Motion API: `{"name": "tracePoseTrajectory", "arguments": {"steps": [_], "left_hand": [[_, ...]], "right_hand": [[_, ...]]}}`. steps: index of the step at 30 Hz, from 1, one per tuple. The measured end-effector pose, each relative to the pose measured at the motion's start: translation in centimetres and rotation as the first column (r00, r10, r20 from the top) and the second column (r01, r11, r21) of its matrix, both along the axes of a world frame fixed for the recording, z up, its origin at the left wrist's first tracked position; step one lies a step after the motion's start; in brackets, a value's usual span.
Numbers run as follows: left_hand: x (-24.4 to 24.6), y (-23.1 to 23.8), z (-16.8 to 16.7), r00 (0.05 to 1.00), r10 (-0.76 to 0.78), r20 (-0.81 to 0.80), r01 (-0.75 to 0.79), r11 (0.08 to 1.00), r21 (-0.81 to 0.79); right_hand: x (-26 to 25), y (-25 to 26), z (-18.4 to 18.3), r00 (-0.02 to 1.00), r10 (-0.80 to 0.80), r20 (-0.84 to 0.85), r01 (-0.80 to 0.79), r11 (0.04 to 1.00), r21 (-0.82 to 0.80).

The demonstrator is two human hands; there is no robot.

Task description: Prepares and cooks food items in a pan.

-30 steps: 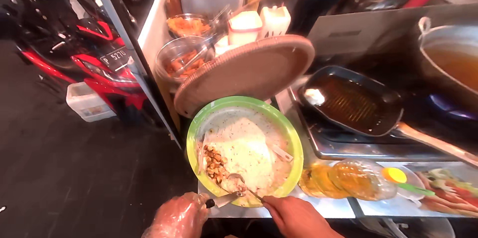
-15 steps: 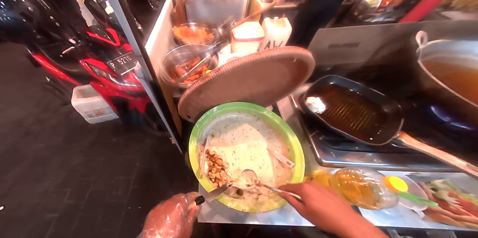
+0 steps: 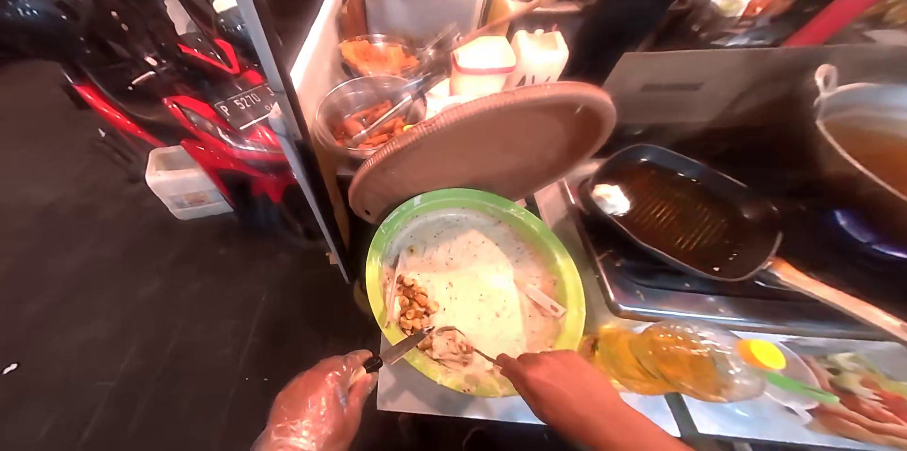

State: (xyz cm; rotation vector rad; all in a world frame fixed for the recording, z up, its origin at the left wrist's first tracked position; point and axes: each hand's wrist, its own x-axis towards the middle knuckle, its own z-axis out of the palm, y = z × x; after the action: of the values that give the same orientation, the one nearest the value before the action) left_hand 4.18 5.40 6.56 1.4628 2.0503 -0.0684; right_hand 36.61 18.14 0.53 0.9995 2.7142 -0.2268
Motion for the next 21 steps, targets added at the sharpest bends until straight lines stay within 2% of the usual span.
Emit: {"name": "tracePoseTrajectory", "arguments": {"steps": [3, 5, 7, 9, 12, 14, 16, 21], "left_hand": [[-0.2, -0.4, -0.3, 1.0, 0.01, 0.027, -0.011, 1.0, 0.007], [-0.2, -0.3, -0.5, 0.999, -0.006, 0.032, 0.006, 1.0, 0.023], [0.0, 0.0, -0.4, 0.999, -0.026, 0.037, 0.025, 1.0, 0.018], [0.1, 0.4, -0.3, 0.998, -0.044, 0.048, 0.042, 0.998, 0.042], [0.4, 0.5, -0.1, 0.995, -0.046, 0.091, 0.036, 0.993, 0.114], [0.4, 0.5, -0.4, 0.99, -0.046, 0.136, 0.026, 0.989, 0.146], [0.5, 0.2, -0.8, 0.983, -0.04, 0.178, 0.014, 0.989, 0.147], [2.2, 0.3, -2.0, 0.964, -0.025, 0.264, 0.0, 0.995, 0.096]], "right_hand": [[2.0, -1.2, -2.1, 0.987, 0.119, -0.105, -0.094, 0.971, 0.221], [2.4, -1.6, -2.5, 0.987, 0.132, -0.096, -0.104, 0.962, 0.254], [2.2, -1.5, -1.4, 0.999, 0.027, -0.036, -0.024, 0.998, 0.066], [2.1, -0.3, 0.3, 0.988, -0.153, 0.006, 0.15, 0.959, -0.241], [3.8, -0.2, -0.4, 0.87, -0.477, -0.126, 0.325, 0.746, -0.58], [4.8, -2.0, -1.6, 0.748, -0.642, -0.168, 0.373, 0.615, -0.695], [5.0, -4.1, -1.5, 0.708, -0.69, -0.152, 0.431, 0.593, -0.68], [3.7, -6.3, 0.1, 0.788, -0.604, -0.12, 0.497, 0.739, -0.455]]}}
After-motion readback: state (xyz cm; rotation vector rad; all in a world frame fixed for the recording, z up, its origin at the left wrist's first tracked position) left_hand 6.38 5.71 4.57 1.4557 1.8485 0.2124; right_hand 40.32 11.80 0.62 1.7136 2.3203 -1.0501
